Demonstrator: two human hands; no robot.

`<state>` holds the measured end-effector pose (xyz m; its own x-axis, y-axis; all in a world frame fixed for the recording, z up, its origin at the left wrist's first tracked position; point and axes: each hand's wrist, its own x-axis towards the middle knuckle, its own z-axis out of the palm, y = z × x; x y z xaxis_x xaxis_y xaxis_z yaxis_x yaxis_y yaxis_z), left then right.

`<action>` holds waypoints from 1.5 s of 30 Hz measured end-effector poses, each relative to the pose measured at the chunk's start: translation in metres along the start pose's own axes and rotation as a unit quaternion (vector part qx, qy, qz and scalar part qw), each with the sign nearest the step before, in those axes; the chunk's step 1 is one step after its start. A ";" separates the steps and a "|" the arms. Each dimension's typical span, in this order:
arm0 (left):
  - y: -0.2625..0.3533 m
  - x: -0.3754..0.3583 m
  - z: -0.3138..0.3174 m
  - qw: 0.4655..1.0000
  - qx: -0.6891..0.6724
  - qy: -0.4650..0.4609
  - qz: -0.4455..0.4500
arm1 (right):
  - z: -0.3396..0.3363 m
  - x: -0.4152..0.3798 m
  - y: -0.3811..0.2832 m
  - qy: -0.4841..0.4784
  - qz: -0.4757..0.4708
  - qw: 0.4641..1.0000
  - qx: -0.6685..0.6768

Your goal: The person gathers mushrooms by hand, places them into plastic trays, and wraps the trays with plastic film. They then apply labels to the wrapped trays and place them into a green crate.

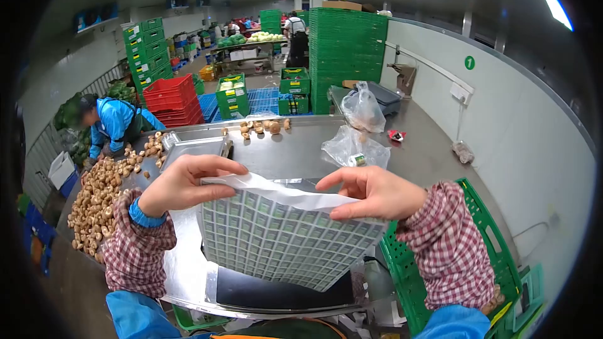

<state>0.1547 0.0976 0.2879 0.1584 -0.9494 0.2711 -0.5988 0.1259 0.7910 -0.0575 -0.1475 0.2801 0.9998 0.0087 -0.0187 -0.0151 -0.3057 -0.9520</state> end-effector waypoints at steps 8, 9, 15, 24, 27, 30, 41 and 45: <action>-0.047 -0.048 -0.014 0.985 -0.056 0.131 -0.100 | 0.024 -0.023 0.030 0.117 0.007 0.990 0.082; -0.043 -0.054 -0.012 0.984 -0.057 0.134 -0.097 | 0.036 -0.023 0.034 0.169 -0.009 0.980 0.106; -0.004 -0.051 0.072 0.910 0.319 0.167 0.204 | 0.130 -0.008 0.030 0.172 -0.069 0.964 0.192; -0.002 -0.074 0.078 0.928 0.210 0.153 0.266 | 0.161 -0.028 -0.025 0.197 -0.103 0.973 -0.062; -0.002 -0.074 0.081 0.919 0.225 0.141 0.290 | 0.158 -0.031 -0.033 0.160 -0.104 0.939 -0.287; -0.003 -0.074 0.088 0.935 0.180 0.144 0.269 | 0.163 -0.038 -0.013 0.189 -0.198 0.901 -0.336; 0.015 -0.057 0.141 0.989 0.104 -0.068 0.081 | 0.046 -0.168 0.030 0.567 0.019 0.823 0.033; 0.020 -0.023 0.195 0.994 0.043 -0.073 0.065 | -0.091 -0.245 0.158 0.518 0.257 0.812 0.079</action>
<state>-0.0140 0.0662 0.1911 -0.0356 -0.9593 0.2802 -0.6728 0.2303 0.7030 -0.3039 -0.2846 0.1624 0.3356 -0.9115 -0.2377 -0.3538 0.1119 -0.9286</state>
